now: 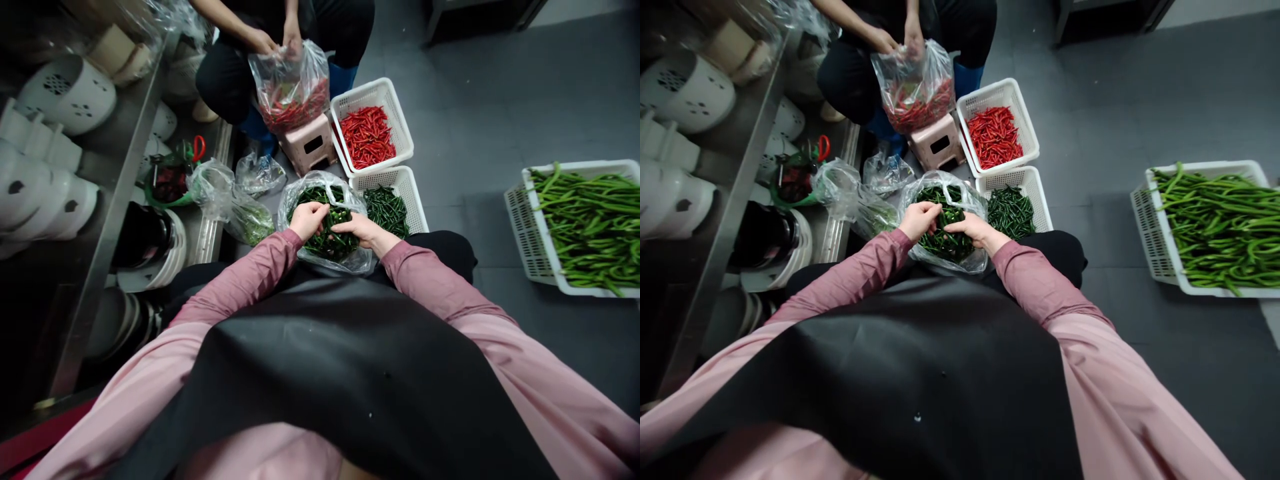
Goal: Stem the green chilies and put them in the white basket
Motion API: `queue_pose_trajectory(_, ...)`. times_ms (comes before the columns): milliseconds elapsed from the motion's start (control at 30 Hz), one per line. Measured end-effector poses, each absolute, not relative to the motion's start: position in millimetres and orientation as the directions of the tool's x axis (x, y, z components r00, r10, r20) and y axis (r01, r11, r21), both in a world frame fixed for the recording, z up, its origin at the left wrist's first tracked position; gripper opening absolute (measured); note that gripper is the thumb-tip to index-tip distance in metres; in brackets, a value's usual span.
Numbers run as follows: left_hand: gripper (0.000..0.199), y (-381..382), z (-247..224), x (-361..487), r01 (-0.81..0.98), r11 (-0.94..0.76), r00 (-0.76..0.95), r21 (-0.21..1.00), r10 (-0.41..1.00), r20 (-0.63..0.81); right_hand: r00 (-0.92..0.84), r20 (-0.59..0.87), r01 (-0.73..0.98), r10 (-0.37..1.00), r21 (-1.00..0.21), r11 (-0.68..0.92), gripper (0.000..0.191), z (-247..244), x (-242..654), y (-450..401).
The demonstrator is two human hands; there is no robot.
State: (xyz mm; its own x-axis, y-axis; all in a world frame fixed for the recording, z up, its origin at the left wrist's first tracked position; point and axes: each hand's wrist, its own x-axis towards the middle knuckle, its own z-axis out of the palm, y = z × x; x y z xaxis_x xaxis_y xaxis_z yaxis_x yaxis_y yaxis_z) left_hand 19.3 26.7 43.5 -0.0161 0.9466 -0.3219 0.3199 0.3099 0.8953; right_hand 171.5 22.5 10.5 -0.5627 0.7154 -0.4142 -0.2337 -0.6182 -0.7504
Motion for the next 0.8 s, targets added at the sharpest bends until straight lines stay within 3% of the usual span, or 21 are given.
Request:
queue_pose_trajectory(167,0.015,30,48,18,0.283,0.3,-0.025,0.911,0.952,-0.306,-0.593,-0.426,-0.266,0.684,-0.698,-0.665,0.024,15,169,18)
queue_pose_trajectory(300,0.014,28,47,26,0.305,0.228,-0.095,0.925,0.973,-0.209,-0.546,-0.41,-0.258,0.731,-0.747,-0.612,0.022,18,169,23)
queue_pose_trajectory(367,0.013,29,48,33,0.287,0.214,-0.152,0.934,0.973,-0.176,-0.483,-0.374,-0.186,0.792,-0.84,-0.51,0.023,20,170,26)
queue_pose_trajectory(467,0.018,37,49,39,0.139,0.337,-0.157,0.931,0.936,-0.315,-0.315,-0.202,0.046,0.927,-0.979,-0.198,0.027,23,174,29)
queue_pose_trajectory(567,0.023,45,47,32,0.049,0.461,-0.022,0.886,0.887,-0.461,-0.258,-0.034,0.252,0.966,-0.967,0.033,0.029,26,181,31)
queue_pose_trajectory(633,0.021,43,41,20,0.181,0.461,-0.026,0.869,0.885,-0.465,-0.215,-0.016,0.267,0.976,-0.963,0.043,0.029,27,190,35)
queue_pose_trajectory(700,0.013,33,32,9,0.486,0.349,-0.069,0.802,0.929,-0.363,-0.072,-0.06,0.213,0.996,-0.976,-0.044,0.027,26,204,45)
queue_pose_trajectory(800,0.019,8,16,3,0.885,0.031,0.051,0.465,0.985,-0.162,0.241,-0.279,0.004,0.93,-0.958,-0.288,0.021,22,233,69)
